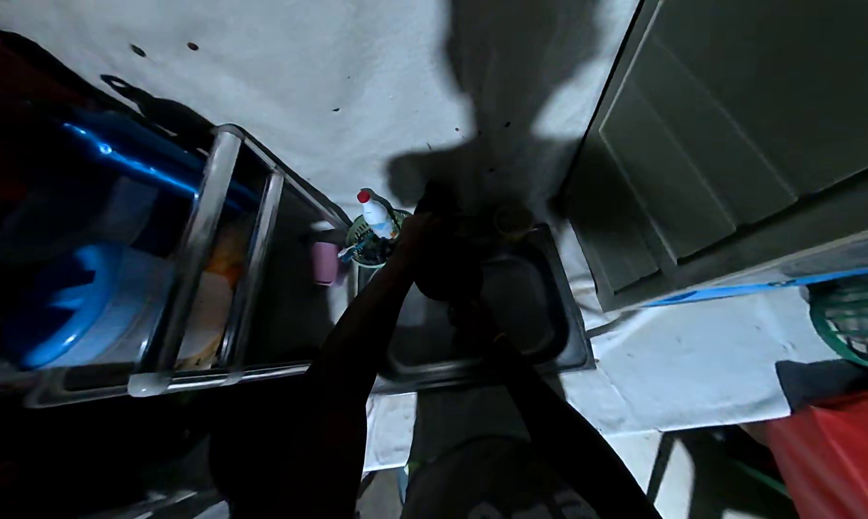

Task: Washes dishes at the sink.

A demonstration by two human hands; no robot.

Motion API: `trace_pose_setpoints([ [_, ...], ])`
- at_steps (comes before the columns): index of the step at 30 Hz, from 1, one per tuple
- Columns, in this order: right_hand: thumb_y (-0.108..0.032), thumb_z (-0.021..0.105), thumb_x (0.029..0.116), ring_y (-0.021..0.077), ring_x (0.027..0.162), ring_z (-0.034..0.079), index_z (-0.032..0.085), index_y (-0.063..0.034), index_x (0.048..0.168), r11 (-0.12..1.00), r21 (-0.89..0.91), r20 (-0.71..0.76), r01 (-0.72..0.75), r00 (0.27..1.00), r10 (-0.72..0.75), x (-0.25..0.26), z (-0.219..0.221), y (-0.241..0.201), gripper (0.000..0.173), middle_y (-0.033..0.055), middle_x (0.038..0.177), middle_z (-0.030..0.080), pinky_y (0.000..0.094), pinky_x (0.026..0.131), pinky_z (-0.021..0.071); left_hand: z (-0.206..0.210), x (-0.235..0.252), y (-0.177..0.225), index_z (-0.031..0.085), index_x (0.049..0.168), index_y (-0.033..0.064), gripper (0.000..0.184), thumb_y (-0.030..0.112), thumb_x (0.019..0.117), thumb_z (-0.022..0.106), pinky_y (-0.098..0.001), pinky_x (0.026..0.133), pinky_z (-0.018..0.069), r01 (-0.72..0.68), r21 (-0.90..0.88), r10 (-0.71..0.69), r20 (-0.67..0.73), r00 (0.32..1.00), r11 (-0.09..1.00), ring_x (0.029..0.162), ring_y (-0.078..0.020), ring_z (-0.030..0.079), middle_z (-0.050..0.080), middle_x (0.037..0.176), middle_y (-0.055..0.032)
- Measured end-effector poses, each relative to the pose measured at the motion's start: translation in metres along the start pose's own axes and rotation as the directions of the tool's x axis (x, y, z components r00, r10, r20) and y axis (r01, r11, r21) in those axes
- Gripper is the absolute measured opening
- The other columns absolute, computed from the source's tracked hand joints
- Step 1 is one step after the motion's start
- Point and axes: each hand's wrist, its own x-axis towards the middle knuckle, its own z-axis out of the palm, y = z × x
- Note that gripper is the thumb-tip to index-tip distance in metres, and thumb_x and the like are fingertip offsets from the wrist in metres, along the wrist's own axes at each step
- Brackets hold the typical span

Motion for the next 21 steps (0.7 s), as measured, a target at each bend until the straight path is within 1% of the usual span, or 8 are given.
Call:
trace_pose_setpoints([
  [2,-0.019,0.058,0.1054,0.0137,0.065,0.062,0.057,-0.0014,0.132,1.0,0.013,0.014,-0.008,1.0,0.008,0.001,-0.003,0.0,0.032,0.0106,0.096,0.068,0.029,0.057,0.0534,-0.001,-0.001,0.0,0.073,0.106,0.0032,0.036,0.035,0.1043,0.056,-0.0618,0.084,0.0521,0.0,-0.017,0.0,0.0,1.0,1.0,0.103,-0.0424,0.068,0.071,0.106,-0.0216],
  [5,-0.022,0.057,0.1062,0.0151,0.067,0.063,0.059,-0.0017,0.129,0.999,0.048,0.063,-0.01,0.998,0.007,0.008,-0.009,0.003,0.031,0.0111,0.095,0.068,0.0303,0.059,0.055,-0.001,-0.004,-0.001,0.073,0.11,0.0041,0.032,0.032,0.1025,0.059,-0.0613,0.089,0.0515,-0.008,-0.045,0.008,-0.005,1.0,0.999,0.108,-0.0421,0.066,0.071,0.11,-0.0207],
  [7,-0.023,0.056,0.1067,0.013,0.065,0.062,0.059,-0.0028,0.13,0.999,0.042,0.091,-0.006,0.996,0.002,0.009,-0.011,0.001,0.031,0.0089,0.092,0.066,0.0285,0.058,0.0539,0.001,-0.005,-0.003,0.072,0.11,0.0049,0.034,0.035,0.1031,0.058,-0.0605,0.09,0.0511,-0.022,-0.056,0.021,-0.026,0.999,0.998,0.108,-0.0413,0.066,0.071,0.11,-0.02],
  [10,-0.025,0.057,0.1063,0.0104,0.059,0.057,0.06,-0.0043,0.129,1.0,0.02,0.128,-0.024,0.992,0.021,0.006,-0.011,-0.006,0.03,0.0054,0.084,0.063,0.025,0.052,0.0491,0.004,-0.005,-0.005,0.072,0.112,0.0044,0.033,0.033,0.1029,0.06,-0.0608,0.093,0.0497,-0.04,-0.078,0.036,-0.058,0.998,0.996,0.109,-0.0418,0.065,0.07,0.111,-0.021],
  [12,-0.026,0.058,0.1057,0.0101,0.058,0.055,0.06,-0.005,0.129,0.999,-0.003,0.146,-0.041,0.988,0.041,0.006,-0.011,-0.01,0.031,0.0047,0.083,0.062,0.0247,0.051,0.0479,0.004,-0.004,-0.005,0.073,0.11,0.0049,0.03,0.031,0.1024,0.06,-0.0602,0.091,0.0508,-0.036,-0.062,0.033,-0.052,0.998,0.997,0.107,-0.0411,0.066,0.071,0.109,-0.0201],
  [16,-0.026,0.06,0.1049,0.0096,0.057,0.054,0.061,-0.0049,0.126,0.999,-0.039,0.157,-0.033,0.987,0.039,0.006,-0.009,-0.017,0.03,0.0041,0.082,0.061,0.0248,0.05,0.0468,-0.007,-0.006,0.002,0.073,0.114,0.0068,0.028,0.029,0.1024,0.06,-0.06,0.092,0.0507,0.017,-0.059,-0.015,0.029,0.999,0.998,0.11,-0.0404,0.066,0.071,0.113,-0.0188],
  [17,-0.026,0.06,0.1045,0.0098,0.057,0.054,0.062,-0.0051,0.125,0.999,-0.038,0.16,-0.032,0.986,0.037,0.007,-0.009,-0.018,0.03,0.0042,0.082,0.061,0.0254,0.05,0.0469,-0.005,-0.004,0.001,0.074,0.11,0.0075,0.028,0.03,0.1014,0.061,-0.0597,0.088,0.0521,0.009,-0.041,-0.008,0.017,1.0,0.999,0.106,-0.0397,0.067,0.072,0.109,-0.018],
  [21,-0.024,0.064,0.102,0.0097,0.058,0.055,0.062,-0.0054,0.125,0.999,0.049,0.168,-0.004,0.986,-0.005,0.02,-0.008,-0.009,0.029,0.0052,0.082,0.063,0.0263,0.051,0.0485,-0.013,-0.008,0.007,0.073,0.107,0.005,0.028,0.03,0.101,0.061,-0.0603,0.086,0.0529,0.031,-0.028,-0.03,0.052,0.998,0.999,0.104,-0.0403,0.067,0.071,0.107,-0.0193],
])
